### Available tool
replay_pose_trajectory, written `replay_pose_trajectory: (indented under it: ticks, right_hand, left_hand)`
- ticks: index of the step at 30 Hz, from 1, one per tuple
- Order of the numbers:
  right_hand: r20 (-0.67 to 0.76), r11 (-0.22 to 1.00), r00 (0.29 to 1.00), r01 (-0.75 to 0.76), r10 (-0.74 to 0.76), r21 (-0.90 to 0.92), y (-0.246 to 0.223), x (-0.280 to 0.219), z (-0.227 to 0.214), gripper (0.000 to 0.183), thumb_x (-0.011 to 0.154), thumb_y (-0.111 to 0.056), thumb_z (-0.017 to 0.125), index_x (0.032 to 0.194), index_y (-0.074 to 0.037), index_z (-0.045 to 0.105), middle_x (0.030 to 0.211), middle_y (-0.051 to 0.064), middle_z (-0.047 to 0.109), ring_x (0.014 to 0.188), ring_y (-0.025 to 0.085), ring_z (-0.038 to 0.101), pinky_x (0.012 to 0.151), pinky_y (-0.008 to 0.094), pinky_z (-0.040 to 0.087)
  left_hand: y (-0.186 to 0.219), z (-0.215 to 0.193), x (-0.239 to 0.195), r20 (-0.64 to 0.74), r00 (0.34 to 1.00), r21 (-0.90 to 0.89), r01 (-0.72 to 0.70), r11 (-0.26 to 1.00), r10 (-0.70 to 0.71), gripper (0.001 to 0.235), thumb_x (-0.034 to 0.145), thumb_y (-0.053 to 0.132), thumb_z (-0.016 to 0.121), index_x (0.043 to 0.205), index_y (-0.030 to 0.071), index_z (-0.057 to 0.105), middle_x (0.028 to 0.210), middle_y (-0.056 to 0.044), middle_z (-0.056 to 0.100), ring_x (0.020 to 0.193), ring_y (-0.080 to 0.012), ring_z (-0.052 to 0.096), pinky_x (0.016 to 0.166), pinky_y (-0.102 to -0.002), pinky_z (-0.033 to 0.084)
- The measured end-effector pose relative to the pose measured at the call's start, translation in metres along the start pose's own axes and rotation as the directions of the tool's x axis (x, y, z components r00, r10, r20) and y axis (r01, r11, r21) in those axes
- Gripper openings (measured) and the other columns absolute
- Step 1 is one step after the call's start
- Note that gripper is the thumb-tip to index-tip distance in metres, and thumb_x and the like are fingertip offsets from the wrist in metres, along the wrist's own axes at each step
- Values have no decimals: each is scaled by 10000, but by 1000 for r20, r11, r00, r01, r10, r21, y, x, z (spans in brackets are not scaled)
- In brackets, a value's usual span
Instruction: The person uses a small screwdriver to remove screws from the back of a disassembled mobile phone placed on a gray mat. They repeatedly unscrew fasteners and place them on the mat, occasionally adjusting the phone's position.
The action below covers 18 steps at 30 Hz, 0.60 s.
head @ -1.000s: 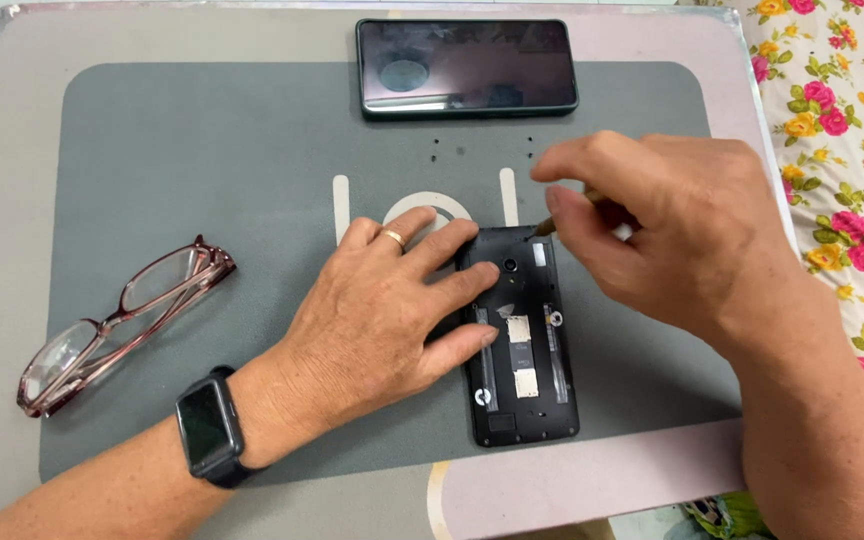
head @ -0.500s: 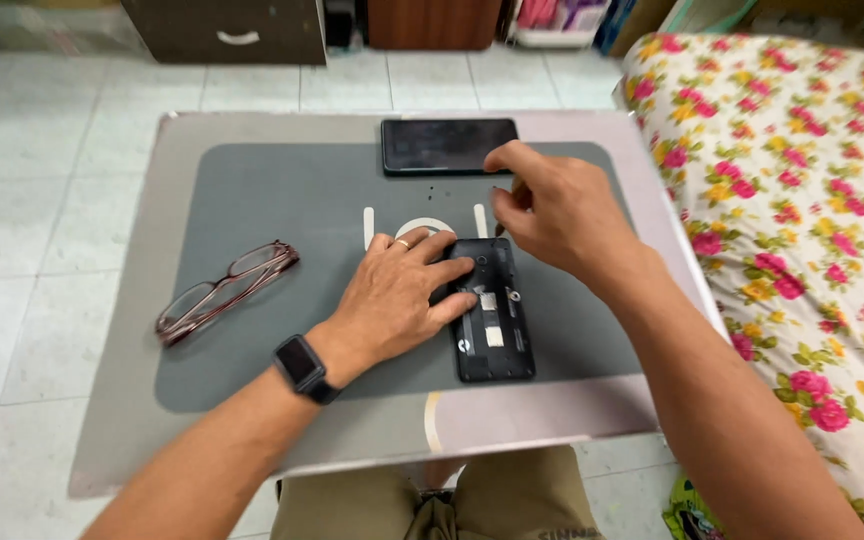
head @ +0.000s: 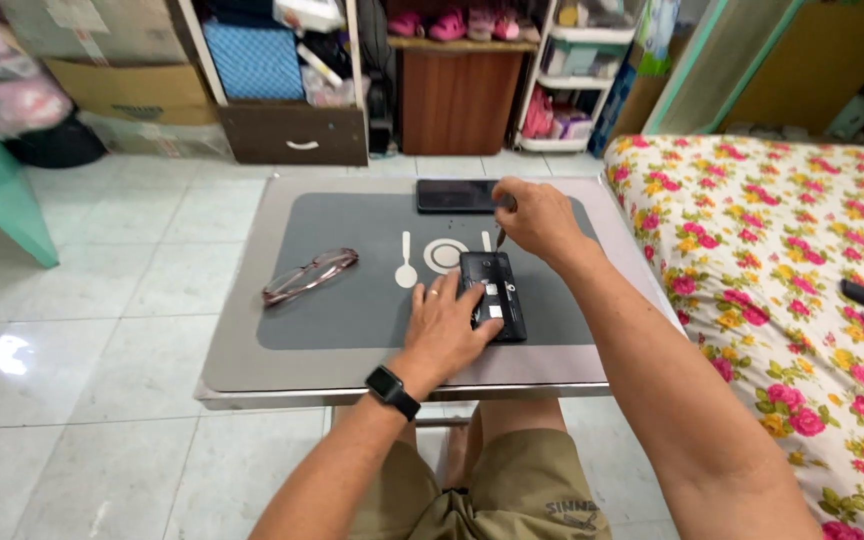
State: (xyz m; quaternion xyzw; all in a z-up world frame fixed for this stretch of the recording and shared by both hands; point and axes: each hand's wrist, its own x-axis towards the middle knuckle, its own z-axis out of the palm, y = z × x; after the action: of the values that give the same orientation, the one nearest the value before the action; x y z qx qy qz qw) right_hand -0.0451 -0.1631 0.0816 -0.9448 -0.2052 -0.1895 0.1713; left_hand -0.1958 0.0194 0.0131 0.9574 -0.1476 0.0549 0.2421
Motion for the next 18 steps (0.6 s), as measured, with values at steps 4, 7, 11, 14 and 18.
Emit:
replay_pose_trajectory:
  ticks: [4, 7, 11, 14, 18]
  right_hand:
    - [63, 998, 996, -66, 66, -3, -6, 3, -2, 339, 892, -146, 745, 1224, -206, 776, 858, 114, 807, 899, 374, 782, 839, 520, 608]
    - [71, 997, 994, -79, 78, 6, -15, 4, -4, 321, 910, -158, 733, 1224, -206, 782, 856, 105, 812, 906, 366, 785, 854, 510, 605]
    - [39, 999, 998, -52, 52, 6, -2, 9, 9, 303, 919, -89, 745, 1209, -164, 788, 907, 130, 808, 929, 364, 778, 849, 491, 628]
    - [78, 985, 992, -108, 98, 137, -5, 8, 8, 344, 908, -48, 706, 1231, -135, 782, 922, 156, 795, 949, 392, 770, 862, 520, 625]
    - [94, 990, 990, -116, 109, 83, 3, 11, 8, 334, 913, -83, 731, 1238, -144, 777, 967, 162, 802, 985, 389, 776, 873, 517, 630]
  left_hand:
    - [-6, 18, -3, -55, 996, 85, -60, 995, 65, 696, 1073, 638, 449, 1561, 155, 564, 1571, -244, 532, 1532, -462, 450, 1256, -675, 230]
    - [-8, 22, 0, -44, 997, 92, -53, 994, 58, 691, 1070, 647, 427, 1557, 175, 561, 1581, -229, 540, 1539, -462, 444, 1254, -677, 239]
    - [0, 10, -9, -49, 997, 73, -51, 996, 55, 657, 1077, 586, 442, 1556, 153, 568, 1573, -240, 548, 1539, -464, 446, 1259, -670, 245]
    - [1, 8, -8, -31, 999, 58, -43, 997, 44, 654, 1070, 583, 452, 1554, 159, 565, 1586, -230, 540, 1546, -460, 435, 1265, -668, 237]
    - [3, 8, -9, -28, 999, 49, -37, 998, 38, 655, 1068, 578, 454, 1552, 153, 568, 1585, -233, 538, 1547, -461, 432, 1266, -663, 234]
